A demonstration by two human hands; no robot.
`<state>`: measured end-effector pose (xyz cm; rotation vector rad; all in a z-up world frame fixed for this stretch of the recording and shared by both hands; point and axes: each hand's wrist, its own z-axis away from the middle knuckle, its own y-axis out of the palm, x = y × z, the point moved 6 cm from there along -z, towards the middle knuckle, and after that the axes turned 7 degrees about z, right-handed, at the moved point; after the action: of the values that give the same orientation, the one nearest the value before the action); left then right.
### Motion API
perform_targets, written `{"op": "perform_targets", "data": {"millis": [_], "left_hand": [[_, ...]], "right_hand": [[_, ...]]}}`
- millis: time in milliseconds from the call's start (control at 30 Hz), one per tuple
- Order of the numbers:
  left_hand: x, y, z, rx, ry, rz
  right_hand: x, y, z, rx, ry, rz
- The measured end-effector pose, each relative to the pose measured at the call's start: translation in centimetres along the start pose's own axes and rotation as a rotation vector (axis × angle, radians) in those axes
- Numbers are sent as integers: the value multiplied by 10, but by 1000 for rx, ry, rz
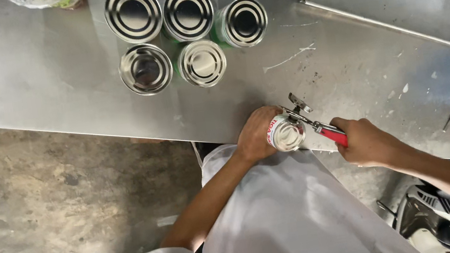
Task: The person opens several cans of condensed milk using a manual can opener, removes the lids, and places the open cans onto a baking tray.
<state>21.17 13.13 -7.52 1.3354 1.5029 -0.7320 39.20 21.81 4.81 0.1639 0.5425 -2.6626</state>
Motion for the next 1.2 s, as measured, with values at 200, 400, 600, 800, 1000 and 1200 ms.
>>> {"op": "perform_targets", "data": {"millis": [200, 400, 600, 800, 1000, 1200], "left_hand": [[-25, -10, -28, -90, 88, -55], [-10, -2, -15, -80, 3, -96], [2, -1, 5, 27, -271, -327], [1, 7, -11, -51, -221, -92], [2, 14, -19, -256, -98, -306], [-10, 8, -23, -256, -80, -369]], "right_hand": [[32, -60, 17, 148, -42, 90], [82, -117, 12, 19, -382, 601], [58, -78, 25, 37, -138, 282], [5, 21, 15, 37, 171, -210], [-18, -8, -21, 71, 53, 7], [29, -76, 3, 196, -104, 249]]}}
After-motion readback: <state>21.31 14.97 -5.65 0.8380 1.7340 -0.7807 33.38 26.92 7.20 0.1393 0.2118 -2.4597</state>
